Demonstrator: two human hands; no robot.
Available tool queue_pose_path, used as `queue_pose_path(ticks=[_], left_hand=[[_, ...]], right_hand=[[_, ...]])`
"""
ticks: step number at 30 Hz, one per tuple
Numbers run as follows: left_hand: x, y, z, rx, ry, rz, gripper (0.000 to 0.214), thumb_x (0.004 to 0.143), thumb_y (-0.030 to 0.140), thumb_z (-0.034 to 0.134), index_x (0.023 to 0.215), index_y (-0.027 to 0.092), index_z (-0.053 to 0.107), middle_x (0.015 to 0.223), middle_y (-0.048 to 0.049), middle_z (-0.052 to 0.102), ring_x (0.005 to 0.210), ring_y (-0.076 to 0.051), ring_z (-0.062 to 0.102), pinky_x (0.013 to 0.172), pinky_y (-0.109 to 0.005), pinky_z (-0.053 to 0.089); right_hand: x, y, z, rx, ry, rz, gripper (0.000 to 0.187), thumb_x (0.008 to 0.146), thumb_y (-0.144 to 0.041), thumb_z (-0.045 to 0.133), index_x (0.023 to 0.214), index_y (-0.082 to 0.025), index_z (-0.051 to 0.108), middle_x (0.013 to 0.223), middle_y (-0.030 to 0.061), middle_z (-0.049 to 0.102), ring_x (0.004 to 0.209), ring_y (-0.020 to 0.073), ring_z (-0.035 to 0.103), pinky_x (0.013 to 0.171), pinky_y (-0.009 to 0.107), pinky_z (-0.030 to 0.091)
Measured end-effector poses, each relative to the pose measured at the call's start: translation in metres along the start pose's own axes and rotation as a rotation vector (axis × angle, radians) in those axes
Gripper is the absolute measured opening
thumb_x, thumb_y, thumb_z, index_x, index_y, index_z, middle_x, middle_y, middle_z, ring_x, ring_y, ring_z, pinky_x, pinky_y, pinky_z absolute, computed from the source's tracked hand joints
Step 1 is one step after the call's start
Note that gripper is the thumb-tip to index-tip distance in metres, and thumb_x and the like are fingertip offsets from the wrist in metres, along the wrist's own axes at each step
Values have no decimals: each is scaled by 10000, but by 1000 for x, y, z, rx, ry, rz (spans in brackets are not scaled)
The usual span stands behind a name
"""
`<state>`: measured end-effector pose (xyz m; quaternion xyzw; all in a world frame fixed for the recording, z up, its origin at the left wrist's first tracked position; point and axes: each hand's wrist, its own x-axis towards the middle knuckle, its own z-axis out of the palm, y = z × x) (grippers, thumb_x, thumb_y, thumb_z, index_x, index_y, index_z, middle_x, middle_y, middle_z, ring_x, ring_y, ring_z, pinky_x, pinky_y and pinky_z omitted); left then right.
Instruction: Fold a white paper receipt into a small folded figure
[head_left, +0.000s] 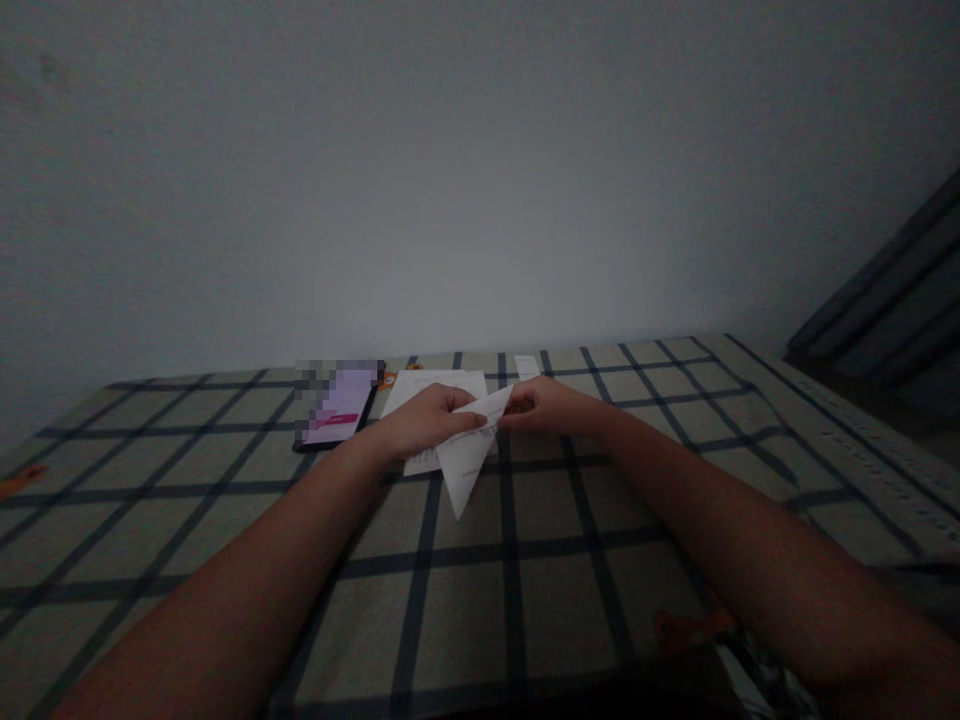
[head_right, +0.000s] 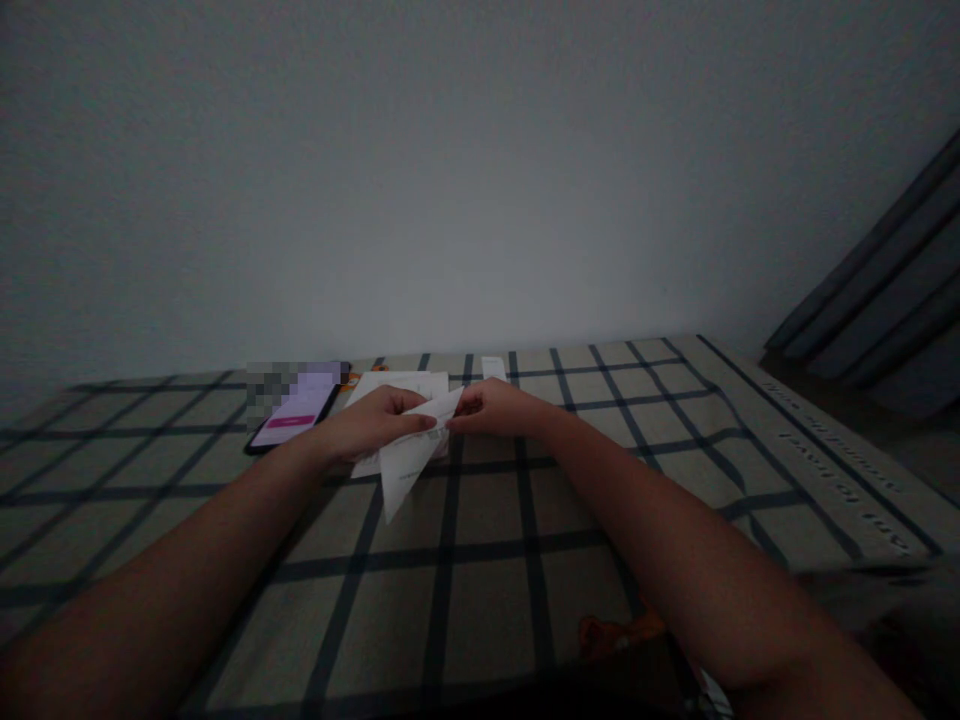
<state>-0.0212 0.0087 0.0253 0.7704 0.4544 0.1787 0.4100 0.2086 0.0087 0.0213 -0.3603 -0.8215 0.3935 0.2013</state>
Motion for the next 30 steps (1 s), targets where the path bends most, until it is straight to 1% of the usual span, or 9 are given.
queue_pose_path(ticks=[4, 6, 11, 20, 24, 27, 30], left_hand=[[1, -1, -1, 41, -33, -11, 344, 771, 456, 614, 851, 133, 701, 660, -30, 620, 534, -136, 503, 462, -229, 282], [1, -2, -1, 48, -43, 2, 342, 770, 450, 612, 864, 134, 705, 665, -29, 624, 545, -138, 506, 477, -231, 294], [0, 0, -3, 76, -63, 35, 340, 764, 442, 612, 868, 136, 719, 696, -40, 650, 575, -150, 531, 507, -237, 316], [-2, 1, -3, 26, -115, 32, 313, 763, 423, 612, 847, 142, 723, 695, -32, 651, 582, -149, 535, 527, -238, 339], [-1, 0, -4, 45, -132, 41, 319, 767, 427, 603, 830, 141, 730, 678, -34, 645, 569, -147, 522, 514, -239, 318], [-1, -2, -4, 51, -127, 34, 308, 754, 427, 604, 805, 149, 727, 659, -29, 634, 550, -142, 506, 502, -238, 309], [-1, -3, -6, 62, -150, 24, 292, 740, 419, 604, 786, 157, 725, 652, -25, 629, 540, -140, 501, 493, -237, 305]], right_hand=[[1, -1, 1, -106, -7, 45, 256, 804, -312, 623, 916, -104, 720, 760, 38, 683, 636, 112, 543, 582, 221, 390], [1, -1, 2, -119, 6, 35, 233, 798, -291, 623, 903, -105, 716, 760, 39, 684, 637, 112, 548, 576, 218, 387], [-1, -3, 3, -170, 110, 55, 189, 775, -280, 632, 834, -111, 695, 704, 30, 659, 603, 109, 534, 537, 216, 363], [-2, -8, 1, -243, 187, -1, 129, 755, -247, 616, 741, -138, 684, 673, 13, 643, 614, 105, 527, 575, 217, 363], [-3, -8, -1, -257, 222, -4, 122, 744, -231, 621, 757, -135, 695, 663, 11, 637, 606, 104, 518, 565, 215, 353], [-3, -8, 0, -251, 221, 12, 129, 743, -230, 622, 777, -131, 699, 658, 11, 632, 591, 100, 511, 550, 212, 349], [-3, -7, -1, -249, 231, 5, 118, 733, -223, 624, 768, -133, 693, 659, 12, 631, 591, 99, 514, 558, 211, 362]])
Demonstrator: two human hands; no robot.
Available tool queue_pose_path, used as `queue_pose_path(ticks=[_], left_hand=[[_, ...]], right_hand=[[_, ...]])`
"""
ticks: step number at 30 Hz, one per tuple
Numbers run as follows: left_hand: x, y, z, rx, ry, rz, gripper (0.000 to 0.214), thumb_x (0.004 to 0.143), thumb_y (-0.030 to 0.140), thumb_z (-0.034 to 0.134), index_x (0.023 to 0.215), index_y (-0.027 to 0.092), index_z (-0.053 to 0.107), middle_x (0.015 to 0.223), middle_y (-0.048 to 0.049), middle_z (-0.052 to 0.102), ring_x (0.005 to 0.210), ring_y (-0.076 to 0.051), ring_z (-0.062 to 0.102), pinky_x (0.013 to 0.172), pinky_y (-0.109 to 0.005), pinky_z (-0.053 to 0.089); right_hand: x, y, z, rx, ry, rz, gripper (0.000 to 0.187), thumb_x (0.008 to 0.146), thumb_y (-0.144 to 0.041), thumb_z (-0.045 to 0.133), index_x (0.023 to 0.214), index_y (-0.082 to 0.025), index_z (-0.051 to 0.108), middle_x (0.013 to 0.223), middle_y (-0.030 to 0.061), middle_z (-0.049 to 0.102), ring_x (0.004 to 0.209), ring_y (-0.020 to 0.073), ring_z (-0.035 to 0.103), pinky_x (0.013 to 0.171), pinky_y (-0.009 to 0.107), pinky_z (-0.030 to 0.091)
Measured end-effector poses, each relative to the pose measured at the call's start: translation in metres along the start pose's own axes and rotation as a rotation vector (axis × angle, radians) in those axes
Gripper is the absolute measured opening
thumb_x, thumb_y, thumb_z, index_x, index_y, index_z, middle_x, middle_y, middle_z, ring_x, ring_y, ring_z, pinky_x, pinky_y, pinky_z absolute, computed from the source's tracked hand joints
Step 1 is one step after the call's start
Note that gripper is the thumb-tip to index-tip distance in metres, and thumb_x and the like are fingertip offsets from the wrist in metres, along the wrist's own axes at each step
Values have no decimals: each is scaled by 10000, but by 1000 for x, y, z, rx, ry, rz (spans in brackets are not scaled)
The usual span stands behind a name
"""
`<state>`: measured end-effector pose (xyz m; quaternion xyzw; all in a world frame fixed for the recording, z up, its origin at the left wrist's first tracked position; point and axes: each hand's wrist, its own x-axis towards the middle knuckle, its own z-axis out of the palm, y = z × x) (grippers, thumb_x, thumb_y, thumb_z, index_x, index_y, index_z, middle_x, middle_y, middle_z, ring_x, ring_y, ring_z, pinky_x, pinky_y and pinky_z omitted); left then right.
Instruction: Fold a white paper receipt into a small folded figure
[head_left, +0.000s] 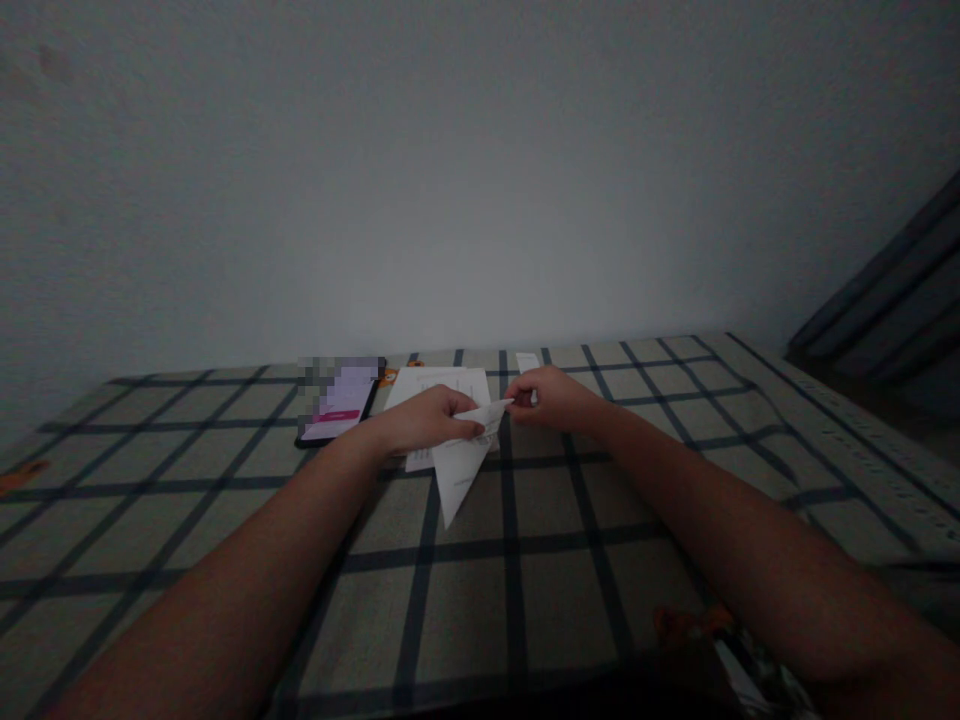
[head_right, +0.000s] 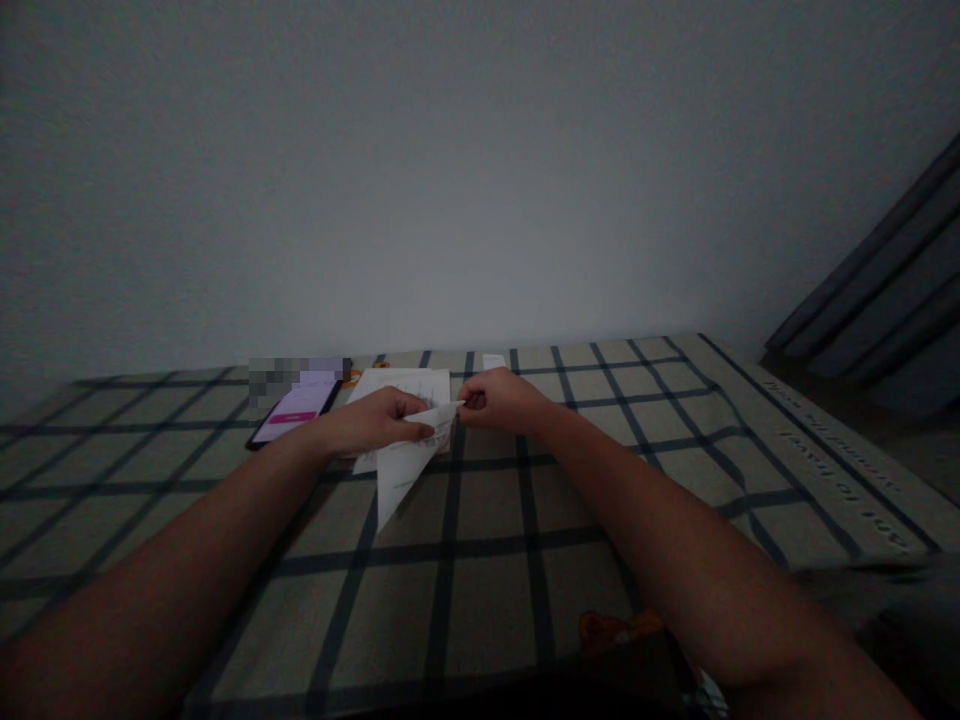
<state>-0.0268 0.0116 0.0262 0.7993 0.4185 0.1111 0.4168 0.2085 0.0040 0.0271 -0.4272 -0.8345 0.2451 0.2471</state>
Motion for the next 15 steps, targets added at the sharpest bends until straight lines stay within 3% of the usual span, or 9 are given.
queue_pose_path(ticks=[5, 9, 15], left_hand=[[-3, 3, 0, 4, -86, -13, 257, 720, 399, 628, 786, 170, 724, 657, -19, 641, 555, -147, 526, 497, -234, 320], [-3, 6, 2, -82, -1, -7, 278, 756, 418, 627, 795, 154, 705, 663, -21, 633, 548, -137, 518, 489, -231, 321], [1, 1, 4, -318, 124, 18, 293, 773, 422, 650, 870, 146, 675, 704, -26, 640, 553, -124, 533, 511, -231, 350]], right_hand=[[2, 12, -6, 92, 114, 27, 101, 706, -210, 623, 739, -133, 679, 676, 23, 640, 607, 106, 533, 581, 223, 391], [6, 22, -9, 253, 235, 68, 161, 749, -276, 621, 799, -136, 681, 669, 13, 621, 603, 106, 528, 568, 227, 389], [7, 13, -3, 426, 71, 99, 359, 842, -474, 554, 801, -133, 659, 669, 14, 604, 607, 103, 528, 576, 233, 398]])
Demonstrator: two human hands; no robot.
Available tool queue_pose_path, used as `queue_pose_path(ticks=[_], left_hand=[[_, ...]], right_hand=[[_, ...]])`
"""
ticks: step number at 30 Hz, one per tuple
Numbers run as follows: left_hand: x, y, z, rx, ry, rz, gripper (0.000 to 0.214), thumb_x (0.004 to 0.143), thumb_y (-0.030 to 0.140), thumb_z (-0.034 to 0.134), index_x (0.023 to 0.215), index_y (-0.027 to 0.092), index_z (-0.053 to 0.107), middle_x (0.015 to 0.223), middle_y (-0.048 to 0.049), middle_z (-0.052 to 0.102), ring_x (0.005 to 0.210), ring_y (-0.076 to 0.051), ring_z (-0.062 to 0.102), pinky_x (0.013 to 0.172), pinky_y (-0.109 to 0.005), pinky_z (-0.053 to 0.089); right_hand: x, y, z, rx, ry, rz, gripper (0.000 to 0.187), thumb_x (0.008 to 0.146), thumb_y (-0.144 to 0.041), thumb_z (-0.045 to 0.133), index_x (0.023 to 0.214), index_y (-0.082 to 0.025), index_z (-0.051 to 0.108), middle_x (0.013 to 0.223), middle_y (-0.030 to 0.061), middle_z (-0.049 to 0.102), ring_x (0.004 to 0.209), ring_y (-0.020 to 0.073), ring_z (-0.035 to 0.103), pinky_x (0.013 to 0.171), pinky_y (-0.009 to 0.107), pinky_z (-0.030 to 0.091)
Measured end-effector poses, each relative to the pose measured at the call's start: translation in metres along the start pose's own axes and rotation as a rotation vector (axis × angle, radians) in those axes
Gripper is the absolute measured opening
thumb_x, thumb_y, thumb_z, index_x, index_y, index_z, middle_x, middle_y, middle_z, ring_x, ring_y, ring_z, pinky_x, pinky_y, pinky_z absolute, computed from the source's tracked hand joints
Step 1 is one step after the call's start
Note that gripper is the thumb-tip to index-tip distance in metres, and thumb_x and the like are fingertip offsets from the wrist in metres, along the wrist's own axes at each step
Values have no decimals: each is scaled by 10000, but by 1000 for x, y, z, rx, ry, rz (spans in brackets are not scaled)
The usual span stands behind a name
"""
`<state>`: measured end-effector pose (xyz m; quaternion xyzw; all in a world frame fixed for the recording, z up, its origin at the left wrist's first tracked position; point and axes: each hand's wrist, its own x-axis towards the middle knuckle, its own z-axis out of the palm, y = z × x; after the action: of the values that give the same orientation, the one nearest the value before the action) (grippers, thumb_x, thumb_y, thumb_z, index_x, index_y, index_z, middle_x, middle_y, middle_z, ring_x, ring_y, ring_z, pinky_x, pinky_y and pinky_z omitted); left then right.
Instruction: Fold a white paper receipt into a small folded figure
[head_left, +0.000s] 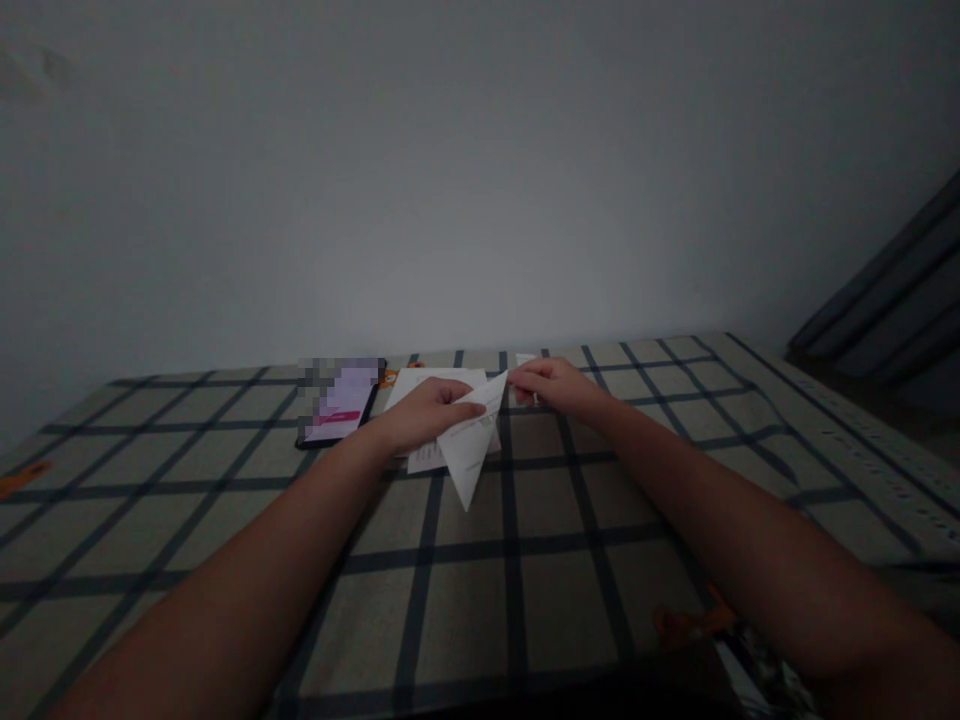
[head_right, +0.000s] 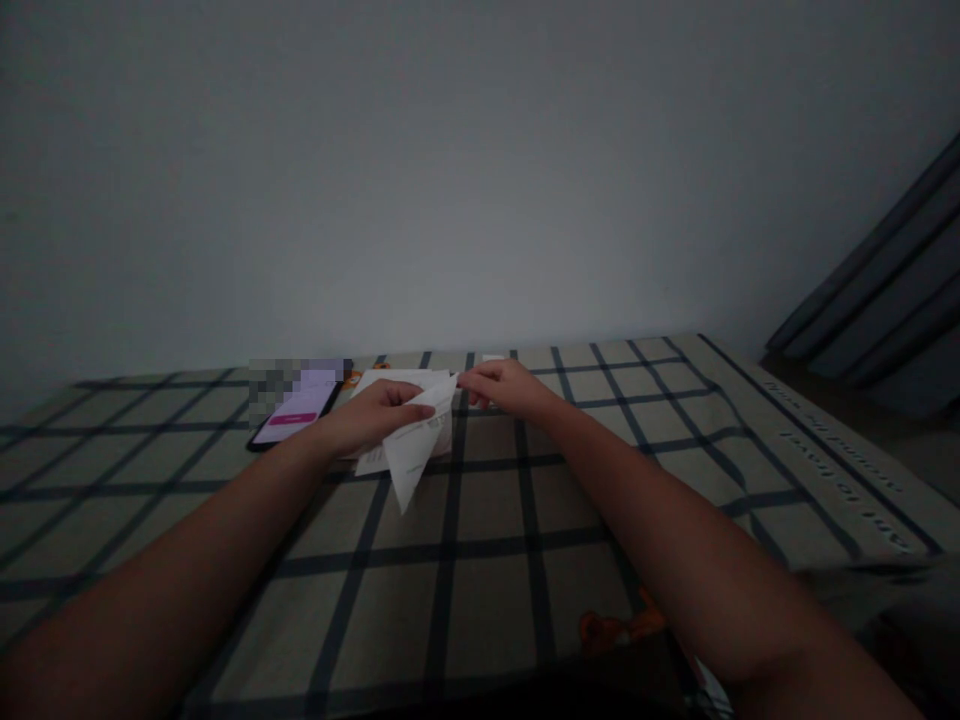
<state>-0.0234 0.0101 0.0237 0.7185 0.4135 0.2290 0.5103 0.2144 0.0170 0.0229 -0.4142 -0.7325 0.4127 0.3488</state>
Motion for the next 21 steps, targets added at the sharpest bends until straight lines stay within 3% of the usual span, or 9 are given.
queue_pose_path(ticks=[4, 16, 21], left_hand=[[2, -2, 2, 1, -19, 0, 294, 772, 421, 643, 872, 146, 678, 713, -33, 644, 563, -133, 540, 521, -241, 357], [4, 2, 14, 224, 111, 71, 415, 756, 570, 627, 684, 161, 623, 582, 25, 481, 534, -108, 403, 506, -250, 258], [2, 5, 13, 232, 16, 82, 411, 793, 557, 601, 695, 158, 624, 585, 26, 465, 525, -100, 369, 500, -249, 245]], right_hand=[[-3, 0, 7, 12, -89, -43, 317, 798, -448, 632, 783, -132, 641, 685, 6, 598, 636, 102, 529, 599, 235, 391], [-5, -3, 12, -126, -37, -68, 319, 790, -451, 626, 748, -134, 626, 647, -16, 558, 584, 89, 468, 552, 228, 331], [-6, -5, 16, -103, -35, -71, 326, 790, -453, 627, 750, -129, 628, 654, -13, 561, 594, 89, 475, 557, 229, 339]])
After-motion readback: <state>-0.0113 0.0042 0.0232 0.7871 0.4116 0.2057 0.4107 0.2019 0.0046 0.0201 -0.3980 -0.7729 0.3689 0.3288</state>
